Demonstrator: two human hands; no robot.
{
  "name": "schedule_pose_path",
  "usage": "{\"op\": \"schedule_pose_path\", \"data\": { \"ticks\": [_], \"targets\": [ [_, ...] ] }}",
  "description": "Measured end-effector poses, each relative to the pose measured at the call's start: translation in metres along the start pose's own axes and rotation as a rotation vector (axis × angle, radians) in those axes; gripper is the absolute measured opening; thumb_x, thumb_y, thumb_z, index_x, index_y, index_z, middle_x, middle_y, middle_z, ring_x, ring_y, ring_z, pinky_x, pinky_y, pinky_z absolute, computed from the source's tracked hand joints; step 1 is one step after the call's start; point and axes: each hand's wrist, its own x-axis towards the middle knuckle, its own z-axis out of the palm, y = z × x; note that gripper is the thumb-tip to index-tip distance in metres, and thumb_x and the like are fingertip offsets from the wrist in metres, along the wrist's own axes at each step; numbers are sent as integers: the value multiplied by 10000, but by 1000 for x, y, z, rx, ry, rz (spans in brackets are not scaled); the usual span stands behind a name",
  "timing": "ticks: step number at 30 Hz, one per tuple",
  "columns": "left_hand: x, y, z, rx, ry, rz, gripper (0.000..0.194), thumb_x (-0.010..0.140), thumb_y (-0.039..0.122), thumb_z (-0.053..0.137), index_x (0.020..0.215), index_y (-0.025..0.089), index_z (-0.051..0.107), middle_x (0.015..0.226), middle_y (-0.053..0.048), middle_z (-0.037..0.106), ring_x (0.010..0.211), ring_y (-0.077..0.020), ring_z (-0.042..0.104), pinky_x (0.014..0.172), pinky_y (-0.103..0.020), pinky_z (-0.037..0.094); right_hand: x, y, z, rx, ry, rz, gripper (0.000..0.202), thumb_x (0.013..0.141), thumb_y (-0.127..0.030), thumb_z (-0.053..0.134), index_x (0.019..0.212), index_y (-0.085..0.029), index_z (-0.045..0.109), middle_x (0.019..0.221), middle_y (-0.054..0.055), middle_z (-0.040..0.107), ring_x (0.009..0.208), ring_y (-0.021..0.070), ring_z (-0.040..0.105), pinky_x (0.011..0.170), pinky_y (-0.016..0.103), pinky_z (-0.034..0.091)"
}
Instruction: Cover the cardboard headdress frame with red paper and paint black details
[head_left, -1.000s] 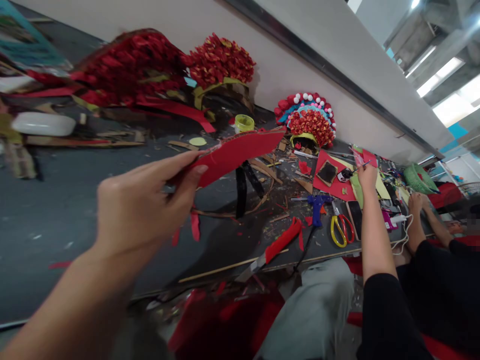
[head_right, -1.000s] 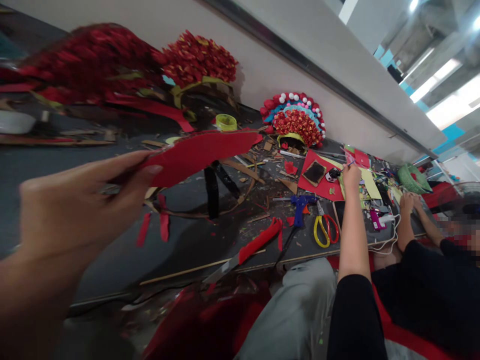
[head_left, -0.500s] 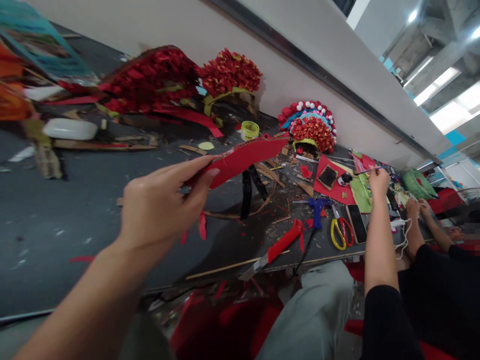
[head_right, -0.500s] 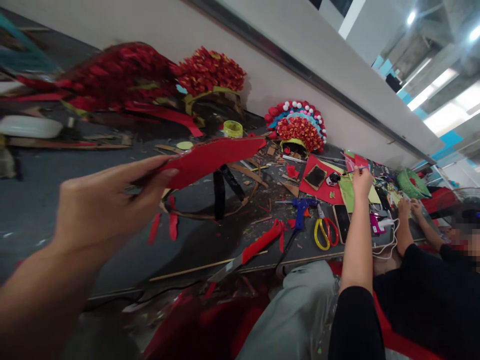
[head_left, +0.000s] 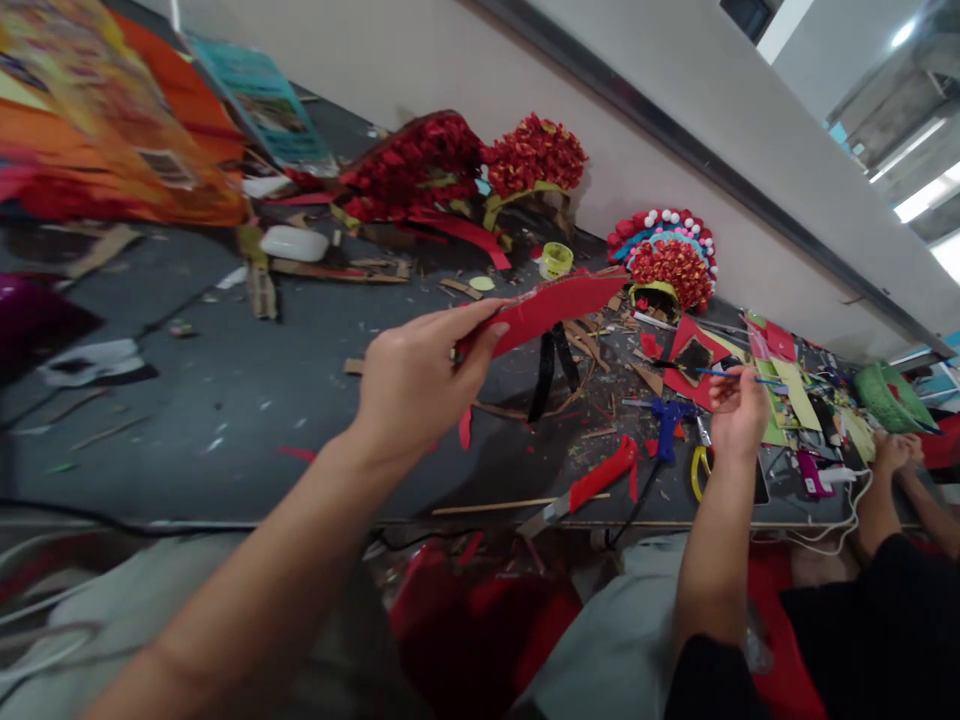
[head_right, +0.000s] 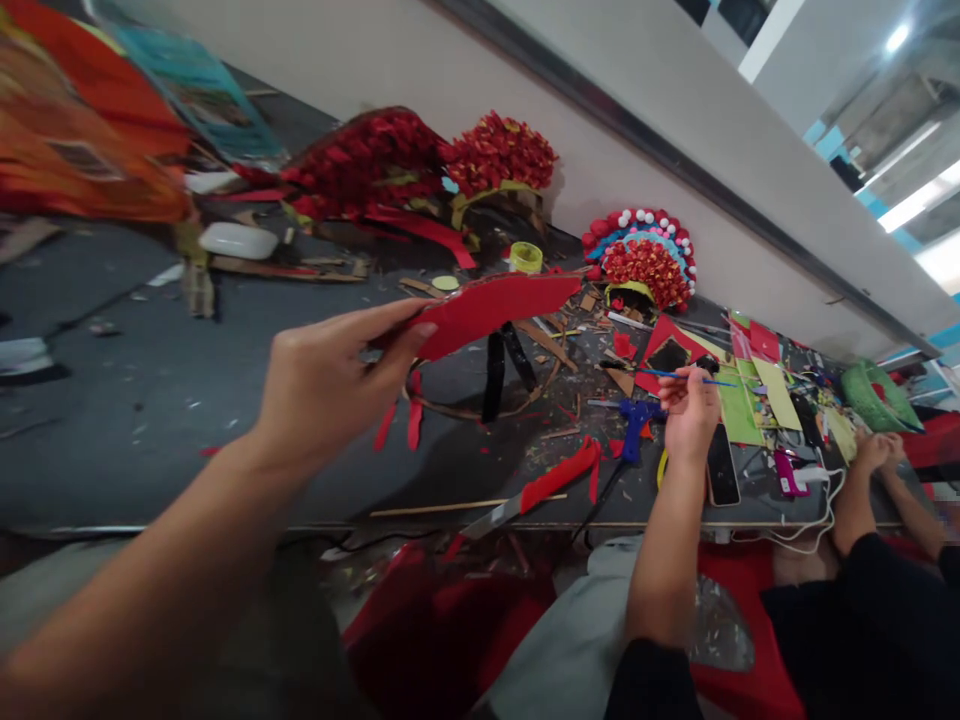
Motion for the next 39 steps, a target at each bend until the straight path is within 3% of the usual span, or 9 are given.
{"op": "schedule_pose_path", "data": {
  "ticks": [6,11,19,25,28,33,39],
  "targets": [
    [-1,-3,0,-47,32,13,386,956,426,416,1126,236,706,988,-58,751,872,-227,735,704,-364,613,-26,38,17,-9,-138,115,374,699,-520,742,773,-179,609,587,2,693,452,87,588,428,174,414],
    [1,-4,-3,-116,80,-50,313,941,387,488,1110,227,697,953,-24,750,776,-168,720,678,-325,588,-36,54,27,-26,-180,1,262,772,-424,702,826,-193,591,655,-7,716,509,99,626,480,194,468],
    [10,-9,-20,-198,213,-210,335,957,339,496,1156,116,646,959,-55,686,979,-218,698,754,-438,520,-55,57,35,20,-141,-174,235,739,-330,773,752,-201,577,706,-36,702,559,100,668,488,192,482],
    [21,-42,-28,-303,325,-32,606,812,628,560,1001,64,676,764,9,525,862,-247,669,860,-577,509,-61,55,46,24,-151,-116,309,706,-391,804,708,-194,566,688,-40,693,565,112,690,463,192,494],
    [24,-49,-29,-337,352,-20,614,787,639,558,924,52,672,720,14,479,817,-214,636,905,-623,468,-65,55,52,28,-183,-56,316,704,-408,808,708,-196,573,699,-33,704,605,125,718,475,193,519],
    [22,-39,-28,-335,324,-5,553,808,566,556,993,62,689,743,4,488,720,-135,565,832,-476,521,-71,55,59,5,-238,-11,311,706,-406,803,714,-198,572,739,-17,718,649,140,736,495,207,547],
    [19,-25,-27,-316,332,-49,301,840,374,582,878,89,670,703,11,423,627,-75,435,684,-265,484,-72,55,61,-16,-251,-21,301,714,-410,791,719,-201,574,741,-13,710,668,148,739,501,214,552]
  ]
}}
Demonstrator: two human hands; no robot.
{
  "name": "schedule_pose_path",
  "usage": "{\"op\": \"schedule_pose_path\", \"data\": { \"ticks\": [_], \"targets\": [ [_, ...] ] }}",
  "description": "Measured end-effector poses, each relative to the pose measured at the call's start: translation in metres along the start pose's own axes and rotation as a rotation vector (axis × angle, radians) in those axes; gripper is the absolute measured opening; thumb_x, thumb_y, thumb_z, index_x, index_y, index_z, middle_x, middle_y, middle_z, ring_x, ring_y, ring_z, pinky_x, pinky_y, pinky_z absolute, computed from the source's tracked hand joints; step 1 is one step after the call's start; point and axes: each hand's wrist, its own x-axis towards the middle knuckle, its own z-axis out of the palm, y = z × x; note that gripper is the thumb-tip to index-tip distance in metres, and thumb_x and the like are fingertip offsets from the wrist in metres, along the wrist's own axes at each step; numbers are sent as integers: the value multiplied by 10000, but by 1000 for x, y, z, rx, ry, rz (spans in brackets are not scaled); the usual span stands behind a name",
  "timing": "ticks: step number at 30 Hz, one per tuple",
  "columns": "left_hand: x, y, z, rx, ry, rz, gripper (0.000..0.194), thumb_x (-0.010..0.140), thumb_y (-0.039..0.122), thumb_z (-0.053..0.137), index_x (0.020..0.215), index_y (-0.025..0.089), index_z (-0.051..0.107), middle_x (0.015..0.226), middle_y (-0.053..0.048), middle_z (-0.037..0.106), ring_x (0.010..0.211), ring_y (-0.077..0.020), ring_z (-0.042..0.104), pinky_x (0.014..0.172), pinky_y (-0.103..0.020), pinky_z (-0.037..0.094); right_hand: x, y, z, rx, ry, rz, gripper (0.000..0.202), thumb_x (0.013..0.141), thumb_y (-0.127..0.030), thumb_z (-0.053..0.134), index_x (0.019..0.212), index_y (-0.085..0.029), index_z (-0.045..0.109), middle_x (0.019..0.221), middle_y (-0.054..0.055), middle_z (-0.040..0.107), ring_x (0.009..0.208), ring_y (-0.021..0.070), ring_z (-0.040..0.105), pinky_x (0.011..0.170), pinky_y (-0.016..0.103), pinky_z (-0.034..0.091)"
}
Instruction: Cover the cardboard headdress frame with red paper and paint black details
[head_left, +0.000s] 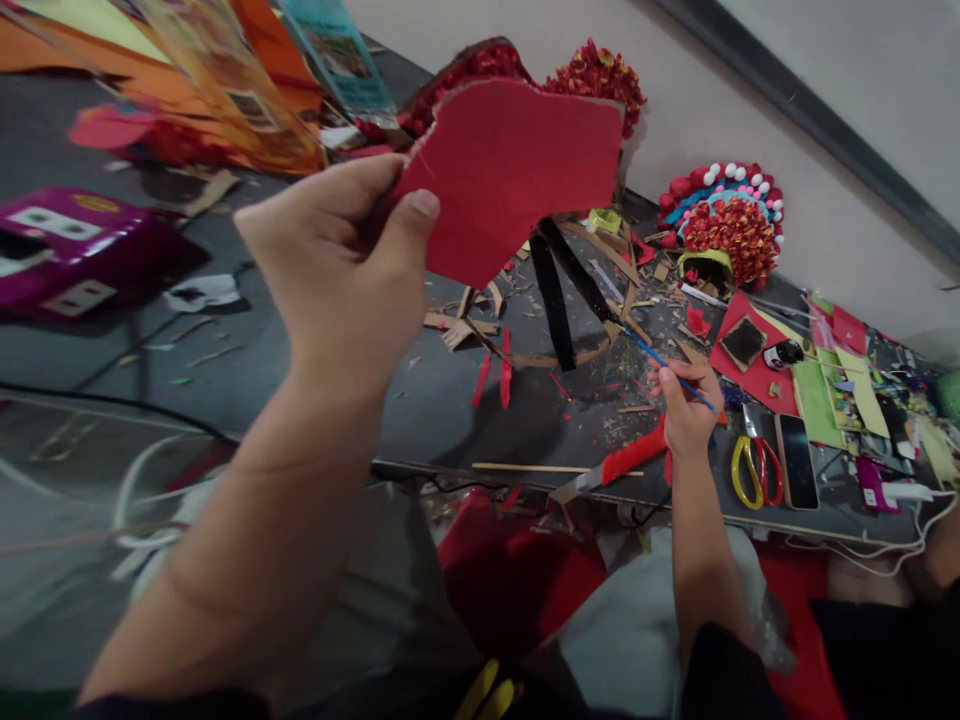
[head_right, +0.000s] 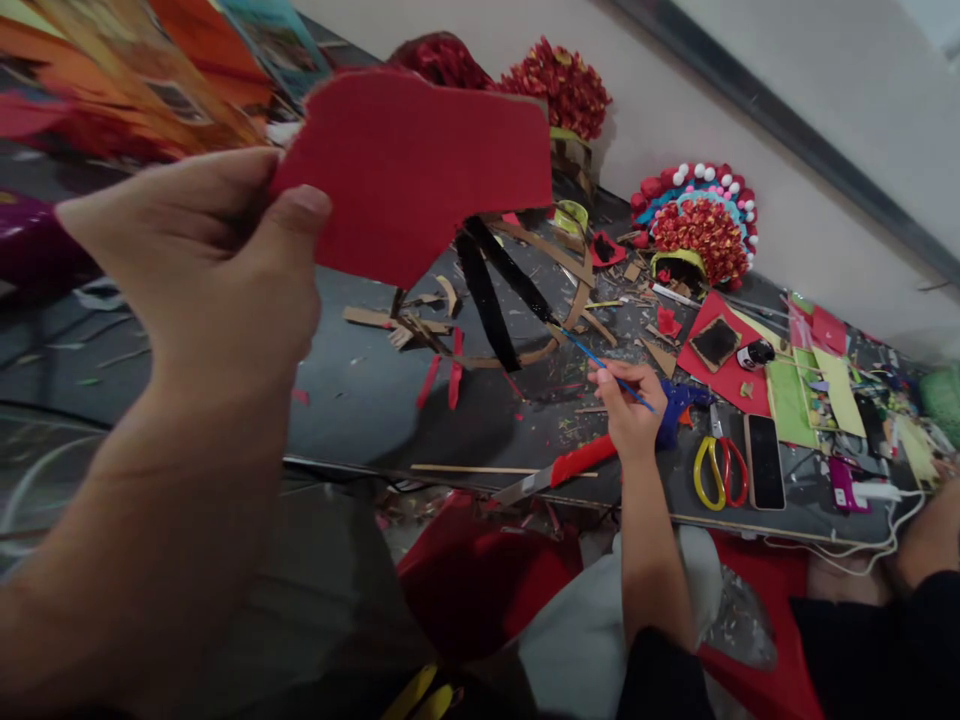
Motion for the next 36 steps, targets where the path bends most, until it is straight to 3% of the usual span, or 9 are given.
{"op": "schedule_pose_path", "data": {
  "ticks": [6,14,19,23,29,36],
  "targets": [
    [1,0,-1,-35,-11,-24,282,823,310,581,925,69,685,726,-2,463,644,-84,459,706,-269,495,0,2,1,10,0,3,271,717,-375,793,729,-196,590,753,-8,719,661,139,732,502,207,547],
    [0,-5,-2,-81,37,-73,391,792,334,602,1055,74,730,817,-33,604,780,-159,601,867,-411,548,1,5,1,16,3,-5,277,703,-374,804,715,-195,593,744,-10,730,629,130,724,493,205,545],
    [4,-17,-2,-116,40,-51,517,785,516,656,1047,73,714,844,-19,593,848,-196,629,966,-546,494,2,3,1,-4,20,-7,324,692,-425,802,700,-197,572,722,-13,720,603,132,717,466,202,526],
    [7,-31,-2,-162,37,25,612,775,611,658,1022,54,716,842,-26,589,847,-201,646,941,-581,491,5,7,-3,-19,10,-15,331,689,-429,803,701,-196,568,727,-10,717,610,131,715,469,204,524],
    [8,-43,-3,-255,77,8,481,798,448,720,1088,65,729,924,-52,681,858,-183,656,915,-516,544,7,7,-5,-18,4,-5,339,672,-437,814,697,-193,581,741,-4,732,587,122,703,459,201,521],
    [16,-58,-6,-274,38,-8,760,671,702,725,1086,65,706,894,-22,637,967,-272,671,958,-621,482,4,0,-2,-8,33,-18,359,658,-461,813,686,-193,576,721,-5,725,574,118,695,448,195,503]
  ]
}}
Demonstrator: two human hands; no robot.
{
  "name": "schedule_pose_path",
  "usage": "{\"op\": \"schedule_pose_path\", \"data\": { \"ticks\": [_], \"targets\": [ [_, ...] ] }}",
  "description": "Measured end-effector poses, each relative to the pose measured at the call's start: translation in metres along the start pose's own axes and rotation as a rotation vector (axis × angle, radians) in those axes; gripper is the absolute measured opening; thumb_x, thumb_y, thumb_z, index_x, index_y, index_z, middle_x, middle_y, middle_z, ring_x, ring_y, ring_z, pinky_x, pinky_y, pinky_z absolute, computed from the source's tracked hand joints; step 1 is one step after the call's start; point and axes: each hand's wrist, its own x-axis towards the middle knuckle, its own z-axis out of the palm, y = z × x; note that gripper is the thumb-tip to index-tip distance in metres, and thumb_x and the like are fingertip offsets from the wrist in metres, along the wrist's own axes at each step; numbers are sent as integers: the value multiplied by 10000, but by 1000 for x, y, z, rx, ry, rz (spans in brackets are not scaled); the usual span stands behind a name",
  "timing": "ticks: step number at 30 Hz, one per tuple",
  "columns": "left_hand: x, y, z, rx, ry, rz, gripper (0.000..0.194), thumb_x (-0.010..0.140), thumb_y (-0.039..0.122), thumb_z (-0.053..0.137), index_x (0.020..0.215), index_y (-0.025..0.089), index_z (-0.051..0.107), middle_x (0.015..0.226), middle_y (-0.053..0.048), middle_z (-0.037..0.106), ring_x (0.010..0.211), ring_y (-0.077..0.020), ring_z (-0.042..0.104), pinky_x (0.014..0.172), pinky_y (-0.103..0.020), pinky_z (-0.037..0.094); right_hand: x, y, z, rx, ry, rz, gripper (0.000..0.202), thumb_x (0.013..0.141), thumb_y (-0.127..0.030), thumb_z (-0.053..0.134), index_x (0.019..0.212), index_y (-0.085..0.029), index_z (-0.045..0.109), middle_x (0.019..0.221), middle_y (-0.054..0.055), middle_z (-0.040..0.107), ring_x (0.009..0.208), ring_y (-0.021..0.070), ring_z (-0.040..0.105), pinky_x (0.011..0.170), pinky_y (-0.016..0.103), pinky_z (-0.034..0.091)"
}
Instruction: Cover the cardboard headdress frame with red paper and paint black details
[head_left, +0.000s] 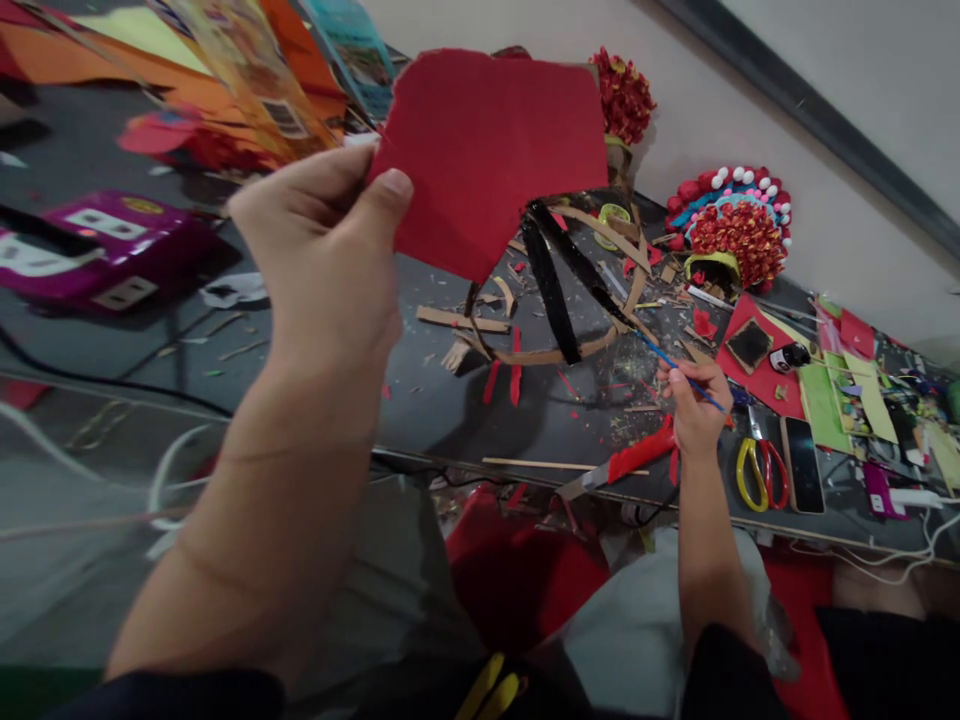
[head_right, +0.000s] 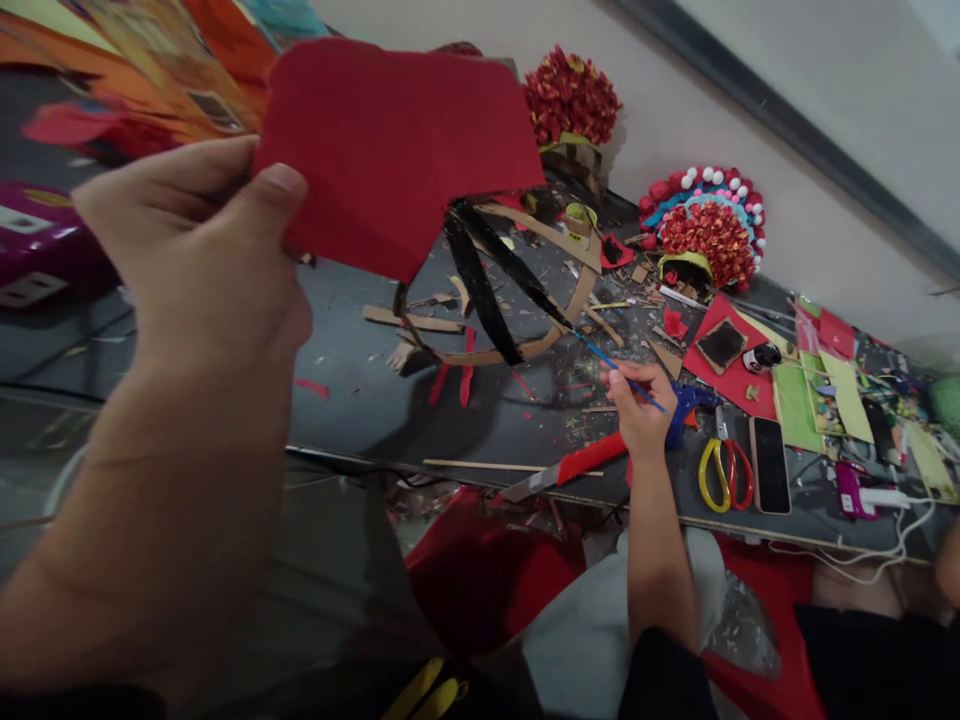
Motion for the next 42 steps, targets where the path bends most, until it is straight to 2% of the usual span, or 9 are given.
{"op": "schedule_pose_path", "data": {
  "ticks": [2,5,9,13,22,26,30,36,42],
  "targets": [
    [0,3,1,-10,38,-40,744,654,685,748,1080,76,710,908,-18,662,962,-256,673,955,-585,508,0,0,-1,12,0,6,352,657,-450,812,688,-194,573,725,0,732,558,113,685,443,193,498],
    [-3,16,4,6,99,-144,534,731,545,763,1055,123,715,957,-19,705,978,-222,679,924,-499,551,1,1,-3,30,-5,22,314,661,-405,809,685,-194,577,725,-3,739,551,111,682,443,191,497],
    [-6,38,8,44,102,-296,346,786,428,726,1037,192,695,988,-10,726,1031,-226,683,776,-444,583,3,2,-6,58,-11,32,287,662,-371,810,686,-193,586,729,-6,747,521,101,666,440,188,493],
    [-4,43,7,29,89,-355,368,765,451,731,1024,195,680,1001,-21,725,1090,-256,670,661,-399,590,4,1,-8,68,-4,41,307,654,-387,814,685,-196,577,721,-9,743,524,108,671,432,188,481],
    [-3,41,5,-42,121,-387,498,693,539,801,1021,190,665,991,-46,722,1185,-311,626,592,-360,582,6,-1,-12,113,12,41,338,657,-392,842,700,-187,576,703,-5,745,563,114,694,437,160,462],
    [-4,41,6,-70,127,-363,476,714,535,828,989,183,666,925,-39,712,1216,-309,606,641,-362,571,9,0,-15,179,28,42,348,635,-388,866,695,-184,590,691,-8,756,534,97,681,427,135,454],
    [-6,45,10,-30,106,-294,408,807,488,790,1022,162,675,901,-20,706,1127,-249,660,684,-358,530,12,-3,-17,238,47,47,367,616,-401,878,689,-186,590,665,-13,753,523,98,686,404,115,437],
    [-12,44,16,22,101,-214,320,857,421,752,1049,170,698,957,-28,711,1043,-217,687,746,-392,531,8,-8,-16,214,-23,-24,304,669,-353,865,732,-186,618,740,-12,767,564,89,704,421,106,465],
    [-17,19,21,-4,73,-10,577,769,623,741,1032,109,741,846,6,652,860,-180,684,850,-416,577,2,-11,-15,56,-50,-108,213,750,-343,796,763,-200,638,831,1,760,620,105,714,461,163,505]
  ]
}}
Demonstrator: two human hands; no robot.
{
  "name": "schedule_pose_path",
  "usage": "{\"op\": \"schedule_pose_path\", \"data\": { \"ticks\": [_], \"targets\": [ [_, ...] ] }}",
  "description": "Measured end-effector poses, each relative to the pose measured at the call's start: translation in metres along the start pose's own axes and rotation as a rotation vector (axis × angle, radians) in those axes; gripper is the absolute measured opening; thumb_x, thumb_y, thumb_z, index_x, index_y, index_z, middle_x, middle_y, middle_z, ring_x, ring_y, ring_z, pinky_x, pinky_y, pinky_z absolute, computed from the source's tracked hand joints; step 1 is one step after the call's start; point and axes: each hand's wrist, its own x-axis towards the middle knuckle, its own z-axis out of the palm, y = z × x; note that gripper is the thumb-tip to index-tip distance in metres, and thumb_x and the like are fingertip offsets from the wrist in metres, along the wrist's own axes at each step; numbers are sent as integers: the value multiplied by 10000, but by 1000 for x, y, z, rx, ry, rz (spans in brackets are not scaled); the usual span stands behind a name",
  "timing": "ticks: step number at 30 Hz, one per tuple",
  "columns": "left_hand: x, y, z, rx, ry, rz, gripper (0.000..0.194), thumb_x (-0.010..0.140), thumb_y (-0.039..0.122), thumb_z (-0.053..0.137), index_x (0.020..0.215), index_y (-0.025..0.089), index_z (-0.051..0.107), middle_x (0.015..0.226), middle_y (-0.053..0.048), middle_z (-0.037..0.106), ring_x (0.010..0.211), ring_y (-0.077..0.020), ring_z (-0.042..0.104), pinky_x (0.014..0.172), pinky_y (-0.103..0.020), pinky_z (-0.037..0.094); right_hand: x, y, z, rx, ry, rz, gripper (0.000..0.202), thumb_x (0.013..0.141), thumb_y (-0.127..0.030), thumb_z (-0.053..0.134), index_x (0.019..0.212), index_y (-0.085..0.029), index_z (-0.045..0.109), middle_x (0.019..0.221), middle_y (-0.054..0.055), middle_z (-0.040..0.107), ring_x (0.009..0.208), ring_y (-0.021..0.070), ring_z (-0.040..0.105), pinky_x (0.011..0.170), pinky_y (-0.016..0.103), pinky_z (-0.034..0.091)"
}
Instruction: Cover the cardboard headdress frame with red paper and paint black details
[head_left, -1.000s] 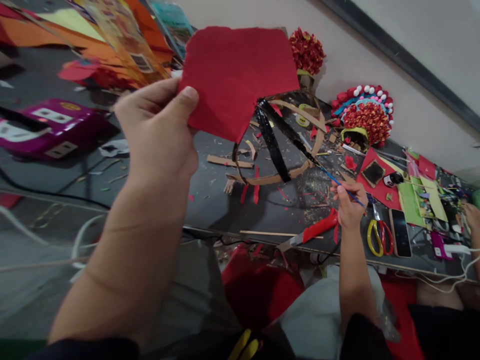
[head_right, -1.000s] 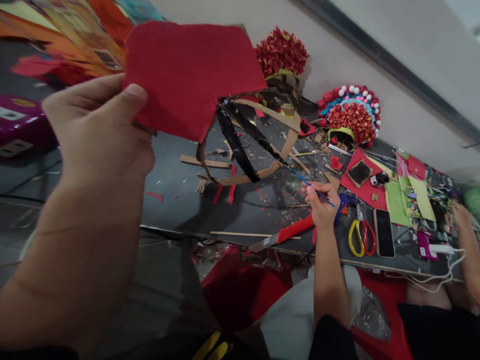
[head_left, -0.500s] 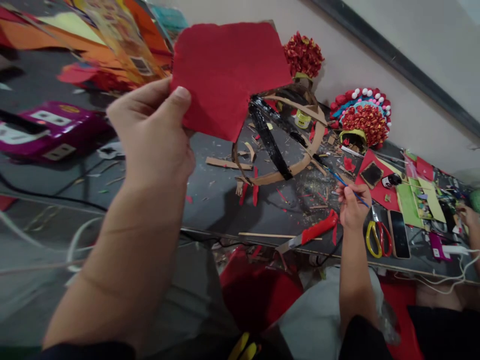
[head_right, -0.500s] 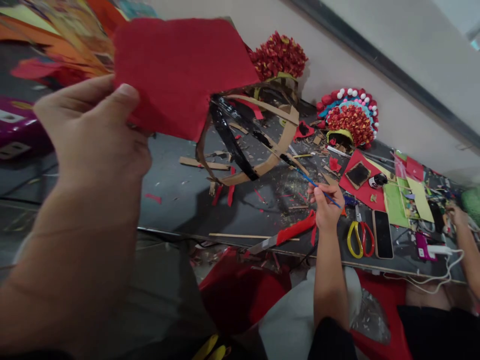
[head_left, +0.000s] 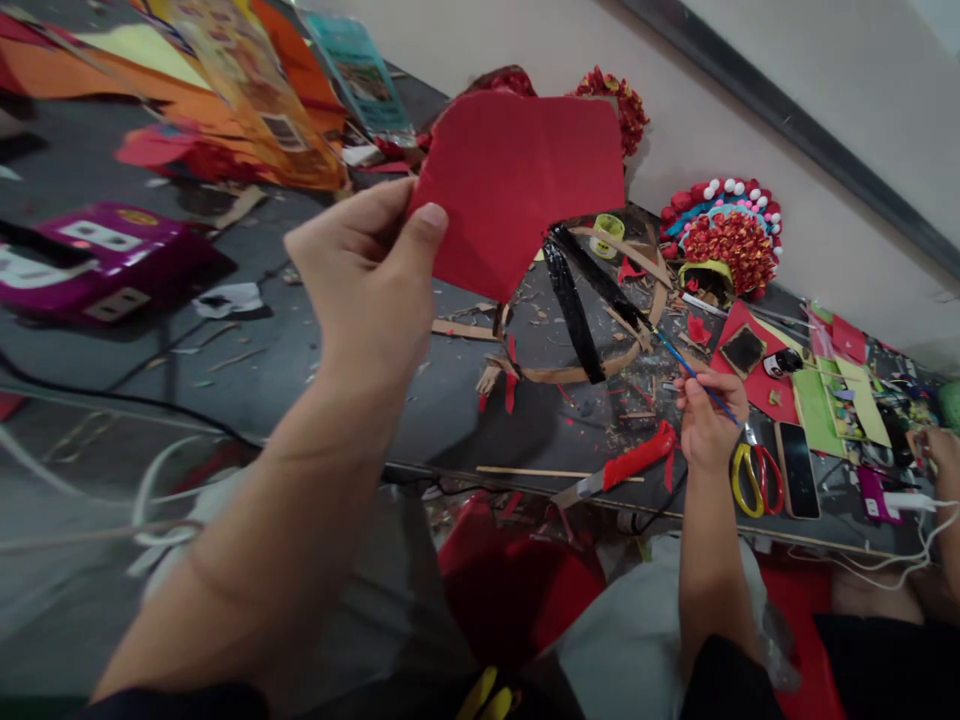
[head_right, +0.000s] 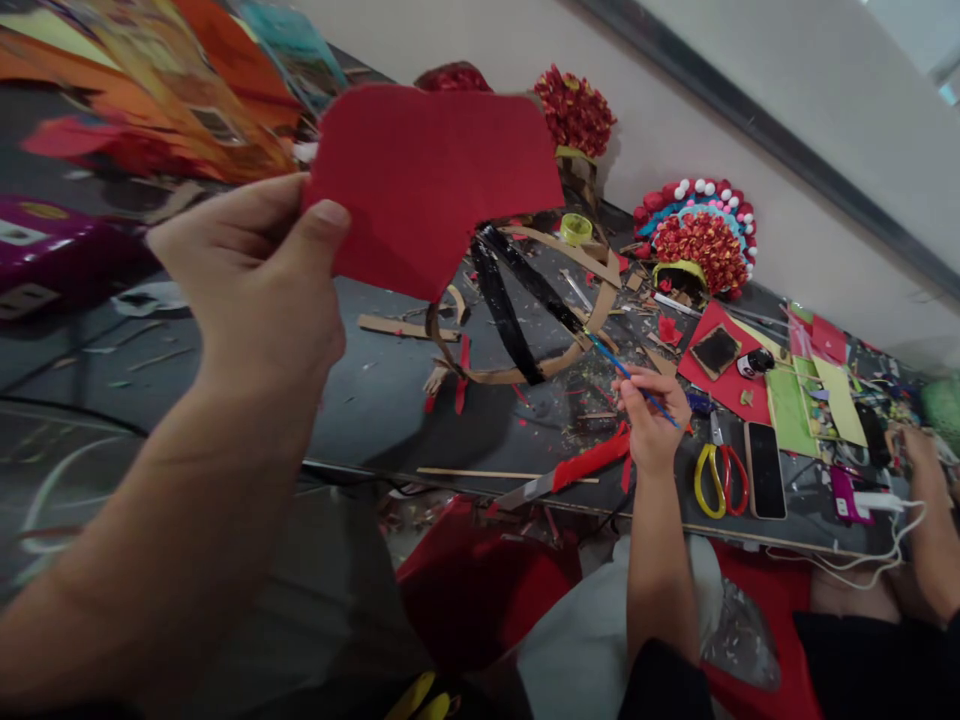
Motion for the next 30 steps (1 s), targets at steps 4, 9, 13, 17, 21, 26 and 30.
{"op": "schedule_pose_path", "data": {
  "ticks": [4,9,13,17,21,26,30],
  "targets": [
    [-4,-3,3,3,-46,-1,586,786,620,729,1069,107,737,877,-6,651,843,-173,669,879,-443,578,-1,1,0,-11,-32,-54,154,764,-301,783,765,-203,664,847,6,759,642,109,716,472,175,512],
    [-4,-2,3,-44,-42,-31,567,775,563,769,1076,84,733,889,-28,646,865,-202,679,914,-496,568,0,4,0,-56,-41,-62,159,771,-306,770,752,-199,654,857,16,756,641,117,714,468,189,514],
    [-1,-9,0,-62,-27,-13,631,754,624,763,1083,86,734,895,-19,655,874,-205,688,928,-523,567,1,5,-2,-77,-31,-55,187,765,-327,767,731,-200,634,835,13,749,628,117,709,459,190,511],
    [1,-6,-1,-81,-4,-14,614,751,649,759,1060,120,731,917,-6,684,934,-213,695,892,-476,592,1,5,-5,-53,-35,-53,169,757,-303,774,733,-204,639,836,6,751,630,111,706,468,186,514],
    [3,12,-2,-40,41,-195,333,815,470,773,1019,213,719,968,3,726,999,-193,695,867,-421,584,2,4,-8,-55,-21,-35,173,750,-300,775,723,-202,635,847,8,749,639,114,705,471,192,514],
    [7,22,-5,-37,68,-292,384,748,502,804,984,215,704,1007,-24,734,1090,-257,674,781,-430,603,3,4,-12,-40,-17,-20,171,746,-287,772,716,-197,629,842,4,744,639,109,699,475,188,507],
    [9,22,-7,-22,80,-297,425,737,513,802,997,194,695,1021,-57,730,1155,-317,640,786,-480,595,5,3,-14,-34,-6,-13,172,738,-281,769,709,-194,623,828,4,741,625,105,689,467,185,491]
  ]
}}
